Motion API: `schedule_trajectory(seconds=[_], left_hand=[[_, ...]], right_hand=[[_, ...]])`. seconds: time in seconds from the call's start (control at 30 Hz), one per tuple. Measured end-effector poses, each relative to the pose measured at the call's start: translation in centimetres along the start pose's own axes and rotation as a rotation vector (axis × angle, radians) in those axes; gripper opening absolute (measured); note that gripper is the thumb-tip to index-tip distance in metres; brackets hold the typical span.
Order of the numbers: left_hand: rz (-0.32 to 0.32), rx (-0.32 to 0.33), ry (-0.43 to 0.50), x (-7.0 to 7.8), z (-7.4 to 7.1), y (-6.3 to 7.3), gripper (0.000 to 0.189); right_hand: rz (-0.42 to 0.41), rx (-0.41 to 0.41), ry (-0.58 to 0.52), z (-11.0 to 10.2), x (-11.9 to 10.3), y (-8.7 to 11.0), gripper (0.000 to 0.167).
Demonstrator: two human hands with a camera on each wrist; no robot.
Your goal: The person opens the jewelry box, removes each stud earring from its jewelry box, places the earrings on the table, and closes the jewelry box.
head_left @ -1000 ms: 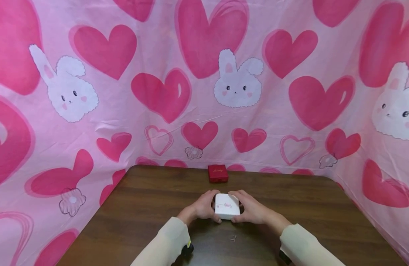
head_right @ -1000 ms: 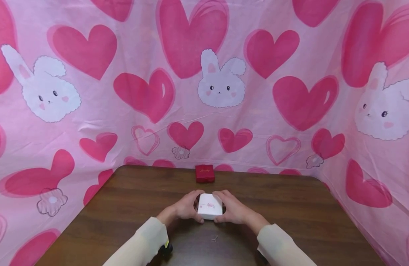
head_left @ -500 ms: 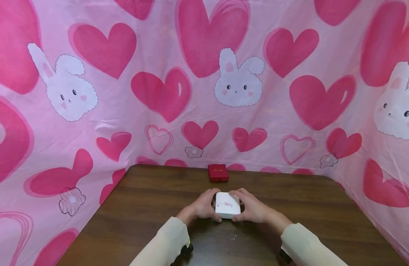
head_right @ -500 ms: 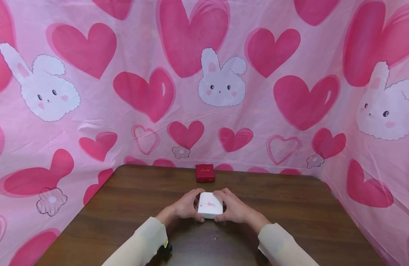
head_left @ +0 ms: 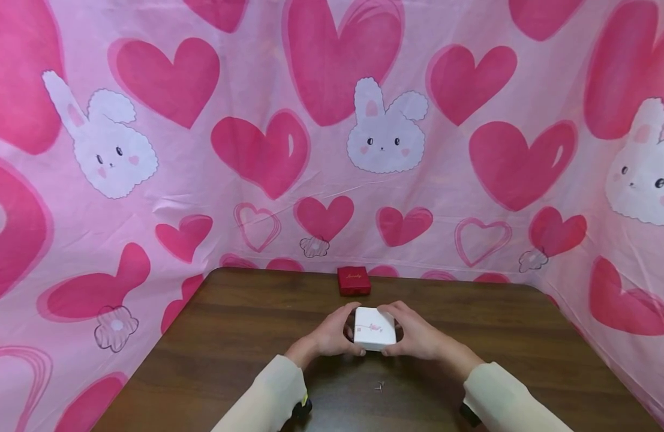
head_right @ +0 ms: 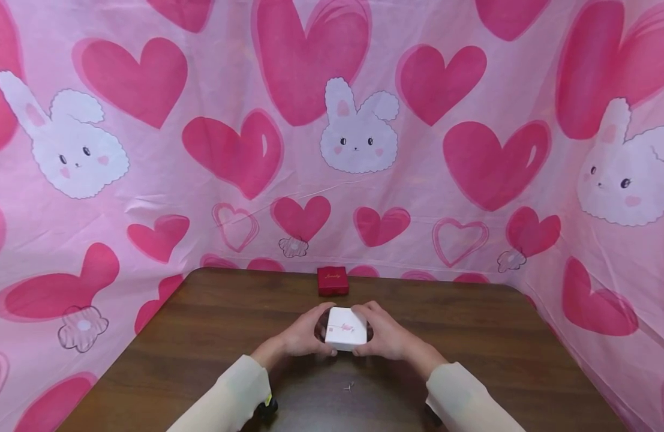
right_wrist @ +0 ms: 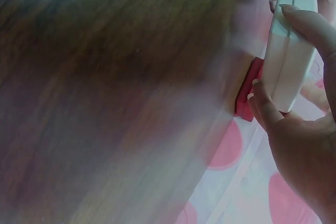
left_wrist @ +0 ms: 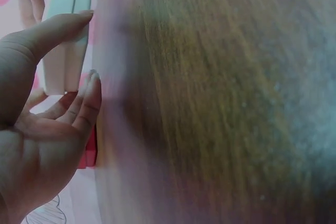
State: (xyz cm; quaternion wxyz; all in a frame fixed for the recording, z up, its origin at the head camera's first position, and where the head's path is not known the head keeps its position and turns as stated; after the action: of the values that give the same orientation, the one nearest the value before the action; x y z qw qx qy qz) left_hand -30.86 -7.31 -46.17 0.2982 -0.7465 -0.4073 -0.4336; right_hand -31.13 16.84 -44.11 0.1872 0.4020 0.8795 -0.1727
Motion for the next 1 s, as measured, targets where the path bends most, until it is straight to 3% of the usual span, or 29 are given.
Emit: schedule_trajectory(seconds=[0.17, 0.4, 0.53, 0.73, 1.0], left_hand=[[0.018, -0.010, 0.011, 0.1, 0.1, 0.0, 0.089], [0.000, -0.015, -0.024, -0.1, 0.2, -0.2, 0.052], [0.004, -0.017, -0.067, -0.2, 0.1, -0.2, 0.042], [0.019, 0.007, -0.195, -0.3, -0.4, -0.3, 0.040], [0.049, 0.094, -0.425, 0.2, -1.1, -0.6, 0.048]], right_hand=[[0.037, 0.015, 0.017, -0.6, 0.2, 0.3, 0.085], [0.063, 0.062, 0.026, -1.5, 1.0, 0.9, 0.087], [0.093, 0.078, 0.020, -2.1, 1.5, 1.2, 0.089], [0.090, 0.139, 0.034, -3.1, 2.4, 1.9, 0.089], [0.084, 0.210, 0.043, -4.0, 4.2, 3.1, 0.084]])
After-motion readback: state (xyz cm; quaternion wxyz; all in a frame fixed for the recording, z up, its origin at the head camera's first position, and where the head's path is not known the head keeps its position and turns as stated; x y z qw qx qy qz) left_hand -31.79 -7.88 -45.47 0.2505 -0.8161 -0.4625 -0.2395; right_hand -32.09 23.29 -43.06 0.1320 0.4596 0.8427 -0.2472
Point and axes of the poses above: each hand's wrist, its own y-axis away from the middle knuckle, its own z-axis out of the palm, x = y × z, the point moved 1 cm from there along -y, towards the middle knuckle, and after that the axes turned 9 degrees about y, right-handed, at the moved point
